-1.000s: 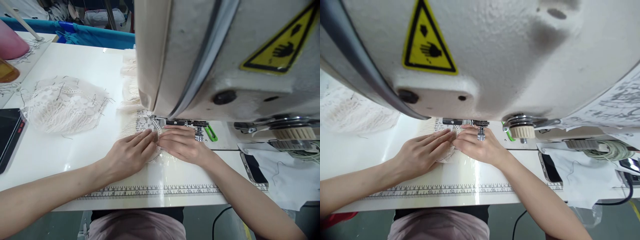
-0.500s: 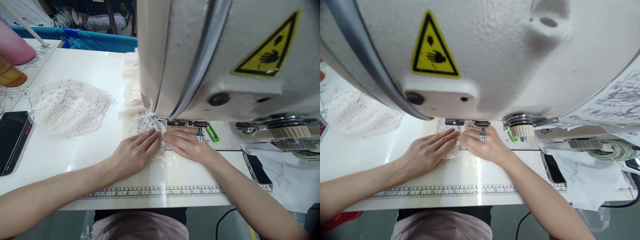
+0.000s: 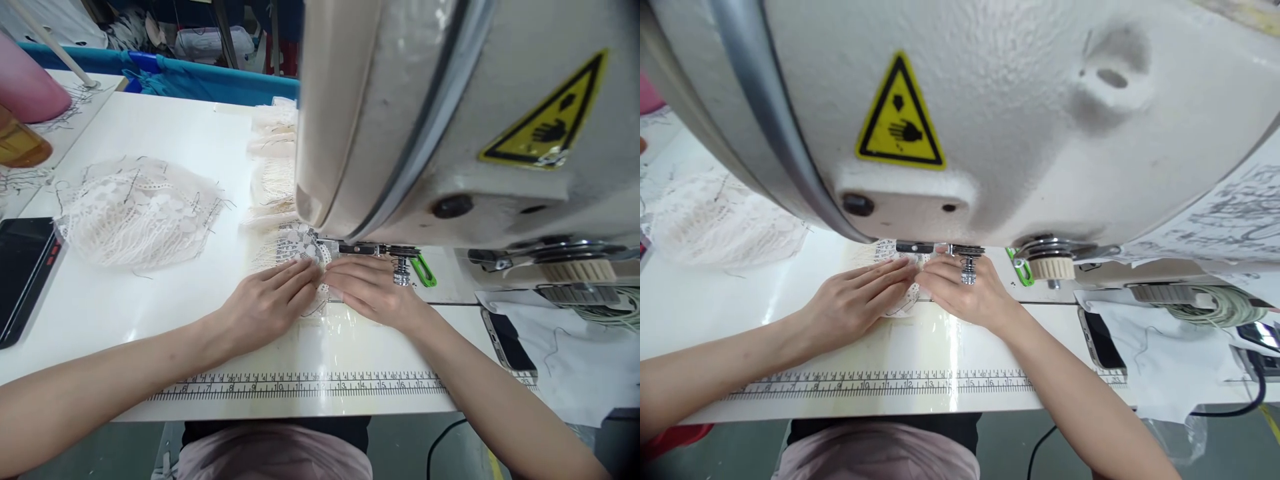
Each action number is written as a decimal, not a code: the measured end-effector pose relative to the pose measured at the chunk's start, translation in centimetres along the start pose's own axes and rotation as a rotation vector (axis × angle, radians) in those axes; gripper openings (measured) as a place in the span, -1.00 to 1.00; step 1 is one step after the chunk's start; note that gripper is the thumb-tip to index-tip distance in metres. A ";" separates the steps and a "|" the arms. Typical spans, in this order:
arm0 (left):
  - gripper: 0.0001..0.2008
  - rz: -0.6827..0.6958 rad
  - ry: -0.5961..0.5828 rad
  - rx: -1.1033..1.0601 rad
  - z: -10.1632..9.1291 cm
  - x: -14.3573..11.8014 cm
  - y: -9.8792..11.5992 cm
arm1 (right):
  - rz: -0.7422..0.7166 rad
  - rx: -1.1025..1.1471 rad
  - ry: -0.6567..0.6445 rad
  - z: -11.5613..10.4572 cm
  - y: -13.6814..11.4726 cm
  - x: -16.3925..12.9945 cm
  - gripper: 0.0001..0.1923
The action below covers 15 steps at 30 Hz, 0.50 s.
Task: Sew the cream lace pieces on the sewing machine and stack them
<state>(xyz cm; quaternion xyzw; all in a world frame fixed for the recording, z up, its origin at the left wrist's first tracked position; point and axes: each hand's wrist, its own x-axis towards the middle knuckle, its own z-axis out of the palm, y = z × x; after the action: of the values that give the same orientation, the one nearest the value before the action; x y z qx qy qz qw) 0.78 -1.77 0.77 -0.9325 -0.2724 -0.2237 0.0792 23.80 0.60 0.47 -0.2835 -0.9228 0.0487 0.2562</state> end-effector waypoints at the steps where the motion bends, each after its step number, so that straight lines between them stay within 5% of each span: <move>1: -0.77 0.000 0.000 -0.003 -0.1 0.0 0.0 | -0.005 -0.012 -0.003 0.1 -0.1 0.0 -0.84; 15: -0.81 -0.149 0.026 0.053 0.0 0.3 -1.1 | -0.093 -0.154 0.099 1.4 -1.6 1.1 -0.79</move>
<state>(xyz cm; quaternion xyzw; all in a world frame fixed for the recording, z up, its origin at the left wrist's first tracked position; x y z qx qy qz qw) 0.39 -0.76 0.94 -0.9042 -0.3457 -0.2340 0.0906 21.55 -0.10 0.15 -0.2615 -0.9221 -0.0486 0.2809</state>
